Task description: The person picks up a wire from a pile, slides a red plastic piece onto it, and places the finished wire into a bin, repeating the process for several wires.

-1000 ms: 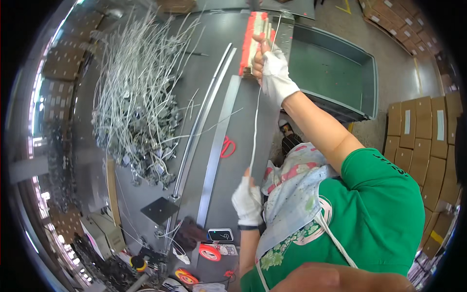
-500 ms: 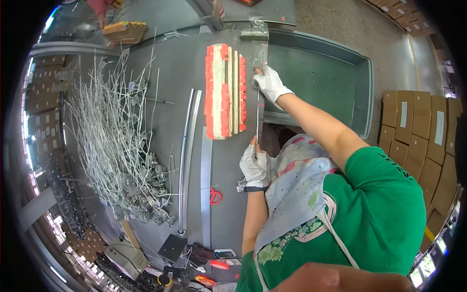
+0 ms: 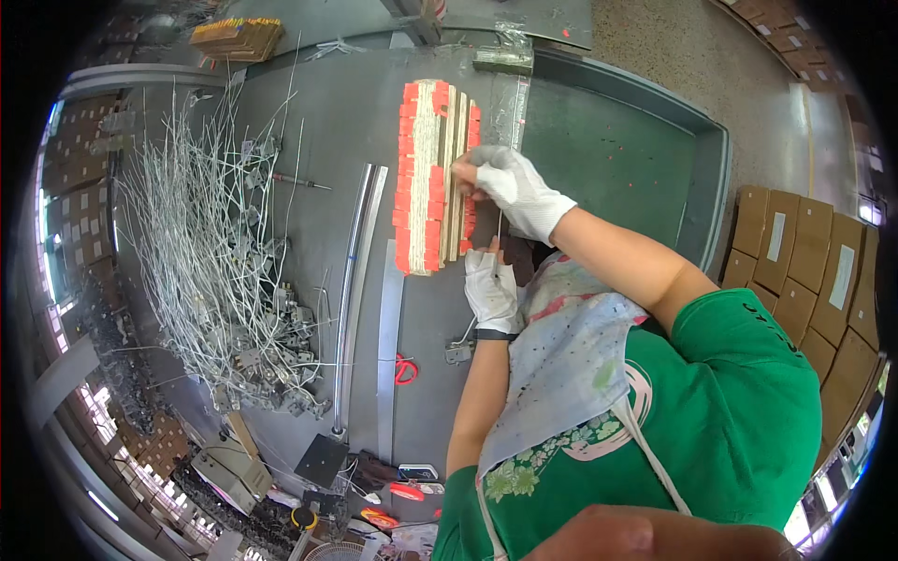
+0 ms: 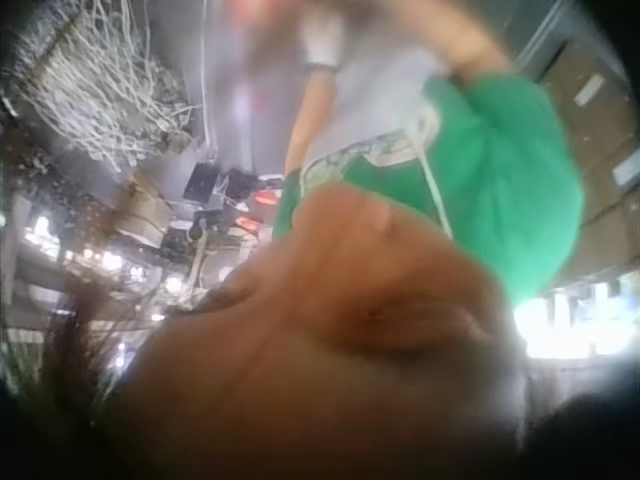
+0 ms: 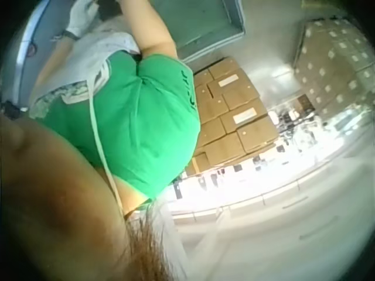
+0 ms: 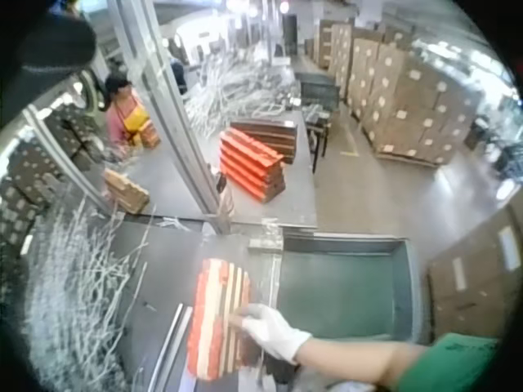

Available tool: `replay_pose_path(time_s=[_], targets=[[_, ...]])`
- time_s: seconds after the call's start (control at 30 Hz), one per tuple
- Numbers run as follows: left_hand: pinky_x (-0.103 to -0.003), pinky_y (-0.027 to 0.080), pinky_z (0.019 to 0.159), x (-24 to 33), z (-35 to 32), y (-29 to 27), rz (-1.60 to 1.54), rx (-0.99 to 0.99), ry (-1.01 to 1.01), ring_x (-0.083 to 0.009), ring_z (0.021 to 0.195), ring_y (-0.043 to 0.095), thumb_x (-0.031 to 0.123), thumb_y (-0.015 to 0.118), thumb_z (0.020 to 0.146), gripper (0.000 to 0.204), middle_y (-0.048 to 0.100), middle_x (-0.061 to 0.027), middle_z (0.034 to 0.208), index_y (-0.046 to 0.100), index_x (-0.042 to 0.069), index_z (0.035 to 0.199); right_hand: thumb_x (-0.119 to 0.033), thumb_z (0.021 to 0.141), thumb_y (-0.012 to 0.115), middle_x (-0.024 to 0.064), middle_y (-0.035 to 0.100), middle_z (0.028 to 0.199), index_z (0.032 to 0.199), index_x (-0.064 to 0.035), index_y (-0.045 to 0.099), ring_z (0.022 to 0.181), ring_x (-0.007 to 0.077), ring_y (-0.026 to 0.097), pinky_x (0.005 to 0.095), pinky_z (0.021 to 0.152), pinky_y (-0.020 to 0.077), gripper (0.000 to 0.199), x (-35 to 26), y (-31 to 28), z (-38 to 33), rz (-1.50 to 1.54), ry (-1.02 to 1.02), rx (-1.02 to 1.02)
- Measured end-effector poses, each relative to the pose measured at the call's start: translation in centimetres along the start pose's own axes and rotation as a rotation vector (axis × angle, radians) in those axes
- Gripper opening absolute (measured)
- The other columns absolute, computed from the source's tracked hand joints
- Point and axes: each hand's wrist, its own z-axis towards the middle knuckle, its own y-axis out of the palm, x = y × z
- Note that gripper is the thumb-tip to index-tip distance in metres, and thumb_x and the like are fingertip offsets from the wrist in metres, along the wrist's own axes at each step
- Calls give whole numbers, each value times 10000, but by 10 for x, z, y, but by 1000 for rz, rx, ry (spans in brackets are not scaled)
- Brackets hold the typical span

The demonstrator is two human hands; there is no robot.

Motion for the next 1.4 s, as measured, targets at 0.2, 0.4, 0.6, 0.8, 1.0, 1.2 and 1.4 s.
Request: replay_pose_path(time_s=[0.2,0.4,0.6,0.8,1.0,1.2,1.4], targets=[[-368,468,660,-5,-2,6,92,-23,133,-289,782,562,17,603,712,365,546,-121,837,618,107,1065,-226,777,640,34,563,701,807,5,591,633,84,494,216,568,396,238,-20,19,-3,34,119,45],[-359,466,708,0,0,-2,71,-130,-37,-303,828,566,24,597,721,337,579,-138,871,626,96,1049,-112,796,612,27,575,720,838,-13,571,650,88,525,207,595,425,115,-21,2,-25,246,-7,91],[-358,463,657,7,6,-2,114,-143,-23,-282,740,558,10,620,704,302,548,-110,768,637,79,998,-143,824,607,30,560,833,990,-63,461,724,109,551,233,660,470,235,73,-58,-38,323,191,171],[-369,469,761,5,3,-1,120,-148,-37,-303,836,581,40,636,709,295,587,-136,855,643,92,1000,-77,815,601,78,533,906,1026,-32,378,797,155,586,262,702,502,310,85,-44,-44,342,182,144],[-334,447,726,-11,-4,3,-12,-102,29,-272,750,551,15,612,732,268,567,-120,813,642,63,993,-75,801,612,72,542,878,1036,-33,373,794,139,567,257,686,483,339,89,-40,-36,174,191,160],[-323,425,773,21,-1,-23,-196,-6,-77,-250,707,510,-25,602,712,254,540,-94,732,650,45,952,-100,771,652,66,554,829,1060,-24,373,824,123,546,232,660,446,409,45,-32,-56,230,95,94],[-317,407,793,34,-11,-53,-326,76,-74,-225,691,498,-16,598,729,239,533,-79,710,649,37,956,-29,740,656,51,562,822,1032,-63,384,727,82,515,205,663,424,401,28,-16,-73,-150,-234,140]])
